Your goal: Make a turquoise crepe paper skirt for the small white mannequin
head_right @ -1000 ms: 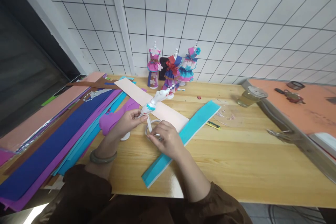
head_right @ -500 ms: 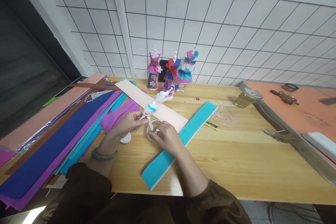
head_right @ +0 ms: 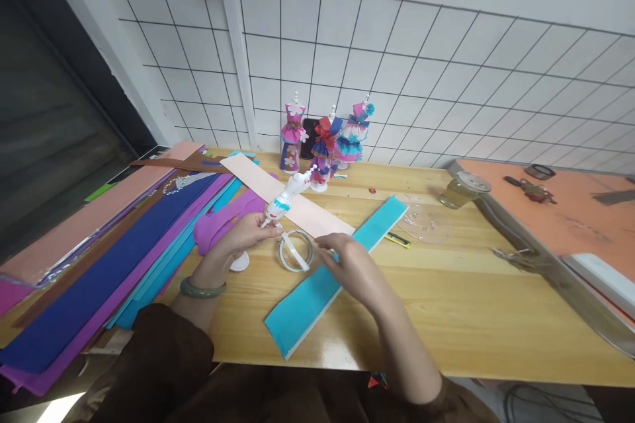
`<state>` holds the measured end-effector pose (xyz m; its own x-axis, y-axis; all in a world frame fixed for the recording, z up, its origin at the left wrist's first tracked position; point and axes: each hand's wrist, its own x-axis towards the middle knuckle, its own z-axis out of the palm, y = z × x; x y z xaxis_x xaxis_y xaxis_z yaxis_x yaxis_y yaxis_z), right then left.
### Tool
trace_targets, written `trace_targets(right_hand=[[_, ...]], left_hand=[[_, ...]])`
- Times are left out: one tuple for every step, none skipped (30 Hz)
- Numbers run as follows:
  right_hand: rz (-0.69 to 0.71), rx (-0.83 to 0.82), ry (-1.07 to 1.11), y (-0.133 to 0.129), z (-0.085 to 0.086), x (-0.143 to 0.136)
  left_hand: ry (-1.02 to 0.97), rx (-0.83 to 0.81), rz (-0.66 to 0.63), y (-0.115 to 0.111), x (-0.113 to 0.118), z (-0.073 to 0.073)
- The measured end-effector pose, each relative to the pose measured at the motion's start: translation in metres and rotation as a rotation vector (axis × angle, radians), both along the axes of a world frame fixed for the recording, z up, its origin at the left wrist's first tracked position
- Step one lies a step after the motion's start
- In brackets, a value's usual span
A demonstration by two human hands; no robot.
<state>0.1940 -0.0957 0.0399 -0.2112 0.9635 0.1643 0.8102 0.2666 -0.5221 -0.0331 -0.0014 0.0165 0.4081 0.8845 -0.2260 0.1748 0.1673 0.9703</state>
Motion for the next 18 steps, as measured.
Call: trace_targets(right_hand=[[-0.087, 0.006, -0.037, 0.001, -0.002, 0.017], [-0.187, 0.029, -0.099, 0.002, -0.006, 0.035], [-0.293, 0.041, -0.189, 0.005, -0.012, 0.054], [-0.413, 0.05, -0.299, 0.007, -0.019, 0.073], [-0.498, 0.037, -0.422, 0.01, -0.027, 0.091], [-0.525, 0.011, -0.542, 0.012, -0.035, 0.106], [-0.509, -0.027, -0.655, 0.014, -0.043, 0.118], [-0.488, -0.047, -0.685, 0.016, -0.049, 0.127], [-0.454, -0.062, -0.708, 0.016, -0.054, 0.133], [-0.416, -0.075, -0.724, 0.016, -0.058, 0.136], [-0.387, -0.083, -0.732, 0.016, -0.061, 0.137], [-0.364, -0.09, -0.748, 0.015, -0.063, 0.138], [-0.349, -0.096, -0.766, 0.014, -0.063, 0.137], [-0.34, -0.102, -0.784, 0.012, -0.063, 0.138], [-0.331, -0.107, -0.8, 0.011, -0.062, 0.138], [-0.325, -0.118, -0.811, 0.009, -0.061, 0.14], [-0.318, -0.14, -0.815, 0.007, -0.059, 0.142], [-0.316, -0.174, -0.809, 0.005, -0.058, 0.145]], left_hand=[[0.007, -0.008, 0.004, 0.0, 0.0, 0.002], [0.008, -0.015, 0.006, -0.001, 0.001, 0.003], [0.007, -0.021, 0.008, -0.001, 0.001, 0.004], [0.003, -0.025, 0.006, -0.001, 0.002, 0.003], [0.0, -0.029, 0.001, -0.001, 0.002, 0.002], [-0.002, -0.031, -0.004, 0.0, 0.003, 0.001], [-0.005, -0.031, -0.011, 0.0, 0.003, -0.001], [-0.005, -0.03, -0.02, 0.001, 0.003, -0.003], [-0.001, -0.029, -0.03, 0.002, 0.002, -0.004], [0.005, -0.029, -0.037, 0.002, 0.002, -0.005], [0.014, -0.031, -0.042, 0.003, 0.001, -0.005], [0.024, -0.035, -0.047, 0.003, 0.001, -0.005], [0.032, -0.04, -0.051, 0.003, 0.0, -0.004], [0.038, -0.045, -0.056, 0.003, 0.0, -0.003], [0.04, -0.05, -0.062, 0.003, -0.001, -0.002], [0.041, -0.056, -0.068, 0.002, -0.001, 0.0], [0.041, -0.063, -0.073, 0.002, -0.001, 0.001], [0.04, -0.071, -0.078, 0.002, -0.002, 0.001]])
